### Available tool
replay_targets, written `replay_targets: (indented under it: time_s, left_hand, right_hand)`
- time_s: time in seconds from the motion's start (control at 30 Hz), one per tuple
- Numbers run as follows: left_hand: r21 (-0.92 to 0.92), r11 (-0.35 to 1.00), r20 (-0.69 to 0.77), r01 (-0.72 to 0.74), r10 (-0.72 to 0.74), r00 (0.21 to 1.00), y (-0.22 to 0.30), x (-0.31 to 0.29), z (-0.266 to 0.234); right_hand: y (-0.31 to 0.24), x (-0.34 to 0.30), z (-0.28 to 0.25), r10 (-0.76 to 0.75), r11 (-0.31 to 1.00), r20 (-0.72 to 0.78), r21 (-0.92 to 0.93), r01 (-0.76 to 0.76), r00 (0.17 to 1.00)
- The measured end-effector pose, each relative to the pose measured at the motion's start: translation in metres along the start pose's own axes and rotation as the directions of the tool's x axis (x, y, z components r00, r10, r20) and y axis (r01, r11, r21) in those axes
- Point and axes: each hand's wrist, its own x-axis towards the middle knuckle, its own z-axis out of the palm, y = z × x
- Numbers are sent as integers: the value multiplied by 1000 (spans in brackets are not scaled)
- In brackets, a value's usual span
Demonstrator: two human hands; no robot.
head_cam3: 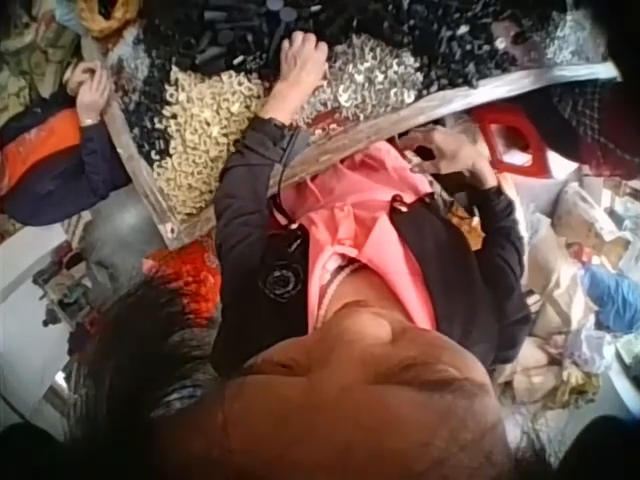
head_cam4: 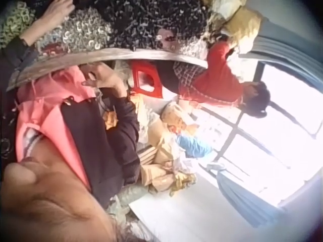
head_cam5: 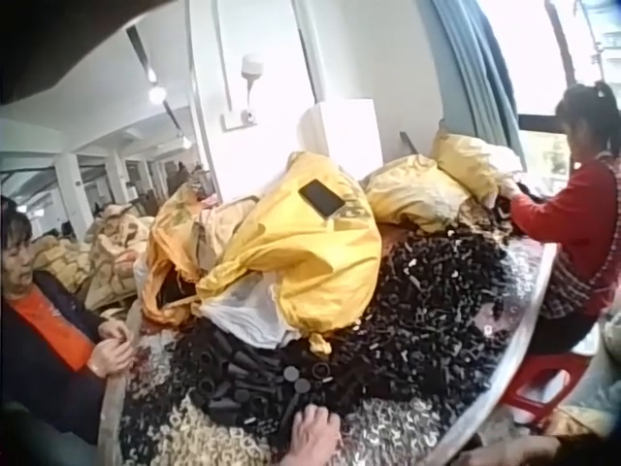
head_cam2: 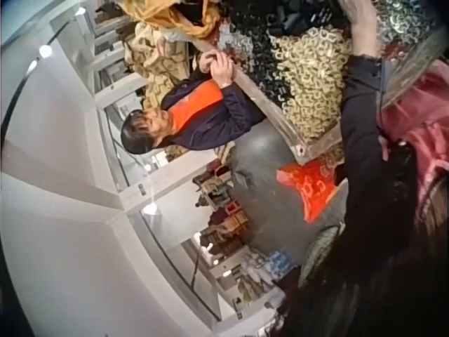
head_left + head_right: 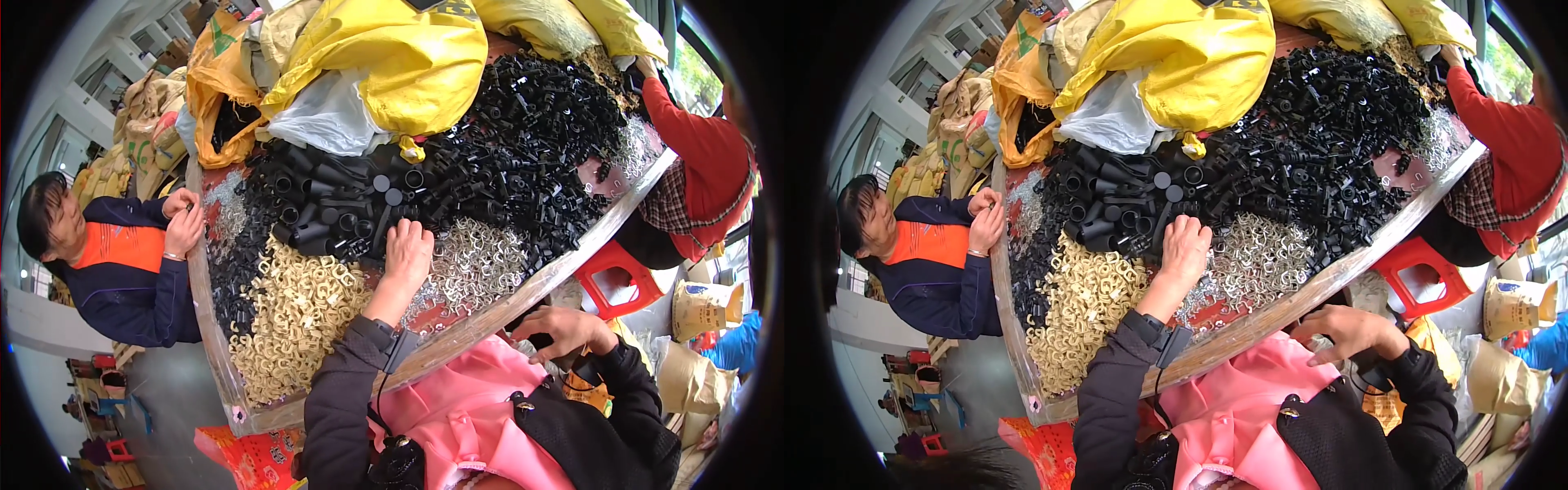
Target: The person assembles small components by hand, picking up a black plastic housing and inserting a small metal clip and a beige plastic part into it. They repeat this process for several units, placing the finished pieces onto the table.
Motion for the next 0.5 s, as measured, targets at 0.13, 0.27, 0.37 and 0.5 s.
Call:
replay_targets:
  time_s: [0.13, 0.27, 0.37, 0.5]
  left_hand:
    - [-139, 990, -226, -17, -15, 974, -6, -13, -25]
    - [-856, 126, 399, 502, -455, 796, -14, -53, -43]
    - [-883, -151, 462, 445, -447, 766, -14, -97, -46]
    - [-878, -191, 473, 439, -487, 734, -13, -135, -42]
  right_hand:
    - [-3, 54, 11, -113, 993, -136, -40, 109, 984]
    - [4, 103, 30, -341, 838, -314, -529, 135, 886]
    - [17, 120, 46, -247, 786, -276, -617, 26, 929]
    - [15, 130, 53, -136, 743, -252, -666, -69, 958]
